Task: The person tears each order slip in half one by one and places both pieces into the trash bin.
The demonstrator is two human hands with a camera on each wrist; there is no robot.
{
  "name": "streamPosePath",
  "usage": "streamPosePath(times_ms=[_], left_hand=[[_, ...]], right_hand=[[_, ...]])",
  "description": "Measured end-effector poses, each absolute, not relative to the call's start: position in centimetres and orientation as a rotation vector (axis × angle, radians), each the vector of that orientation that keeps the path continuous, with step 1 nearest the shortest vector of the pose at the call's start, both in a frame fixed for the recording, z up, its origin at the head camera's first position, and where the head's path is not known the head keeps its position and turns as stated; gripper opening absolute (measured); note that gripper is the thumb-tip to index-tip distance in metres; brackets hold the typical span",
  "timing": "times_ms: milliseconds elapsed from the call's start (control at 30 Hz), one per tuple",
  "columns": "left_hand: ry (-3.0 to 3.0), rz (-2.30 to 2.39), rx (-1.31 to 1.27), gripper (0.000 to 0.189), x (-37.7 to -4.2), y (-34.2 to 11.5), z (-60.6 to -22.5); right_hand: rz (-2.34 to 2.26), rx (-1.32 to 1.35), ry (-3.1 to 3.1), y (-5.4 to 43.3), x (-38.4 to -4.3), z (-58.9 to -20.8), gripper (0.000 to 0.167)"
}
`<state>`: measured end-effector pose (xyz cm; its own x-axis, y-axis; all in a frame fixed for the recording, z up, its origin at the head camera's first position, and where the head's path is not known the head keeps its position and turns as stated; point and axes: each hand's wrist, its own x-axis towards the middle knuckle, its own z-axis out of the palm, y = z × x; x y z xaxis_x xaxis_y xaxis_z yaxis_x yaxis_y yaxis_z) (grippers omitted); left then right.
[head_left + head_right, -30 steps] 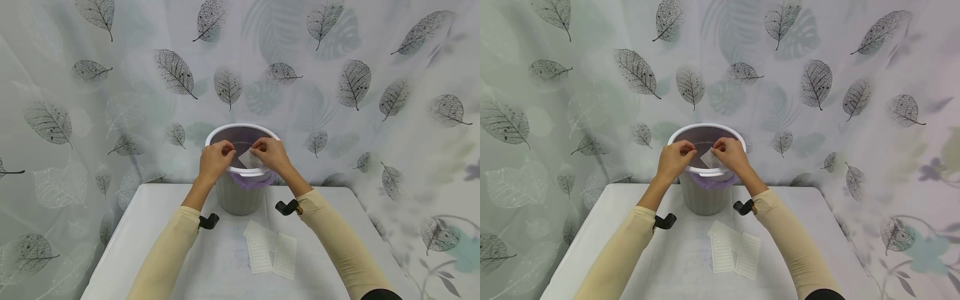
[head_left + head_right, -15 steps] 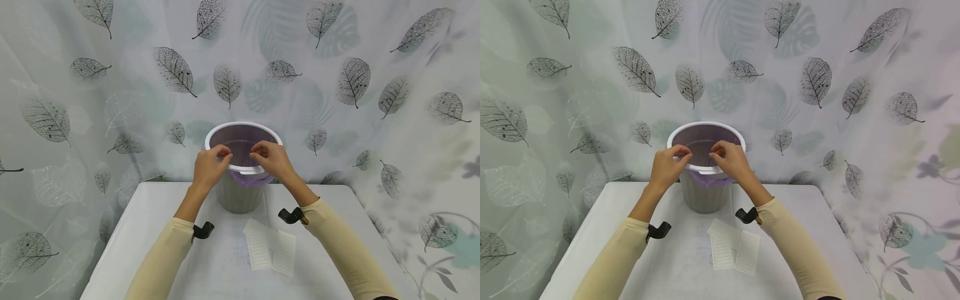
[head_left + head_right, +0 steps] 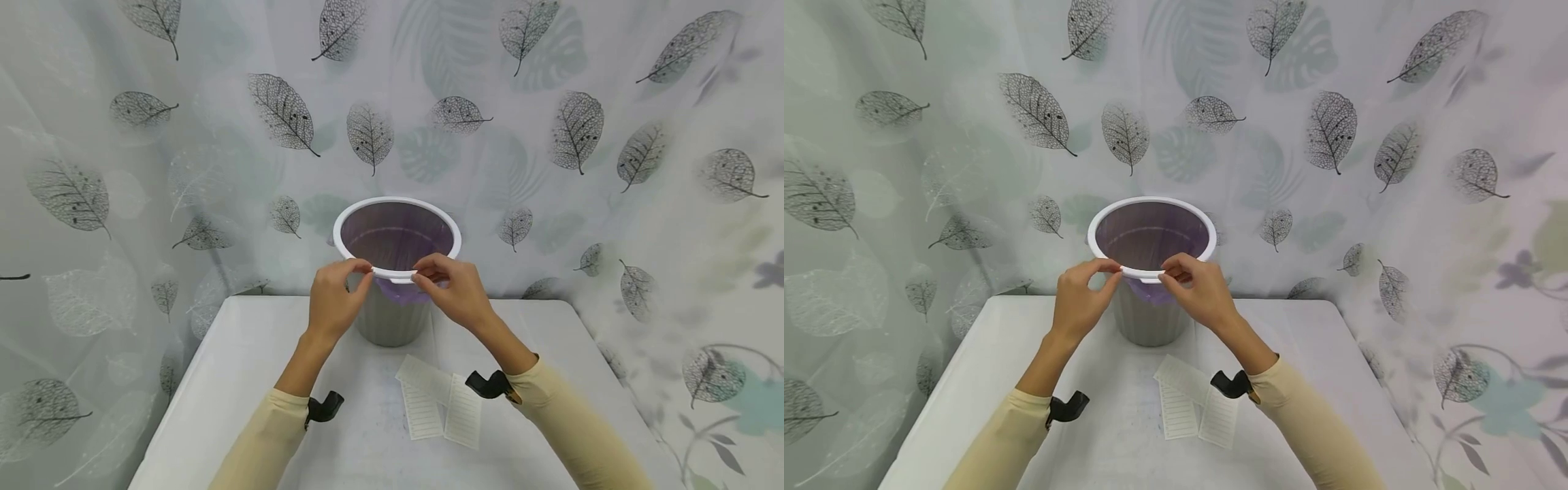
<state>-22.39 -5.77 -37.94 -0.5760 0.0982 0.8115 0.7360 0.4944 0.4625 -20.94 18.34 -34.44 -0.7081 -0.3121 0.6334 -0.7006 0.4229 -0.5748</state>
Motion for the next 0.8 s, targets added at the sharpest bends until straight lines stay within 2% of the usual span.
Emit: streamPosePath(times_ms=[800], left_hand=[[-2.066,-1.200,-0.631,0.013,-19.3,-5.6,-43.0]], right_hand=[[1.263,0.802,-2.324,19.1,-18.5,-41.1,0.013]])
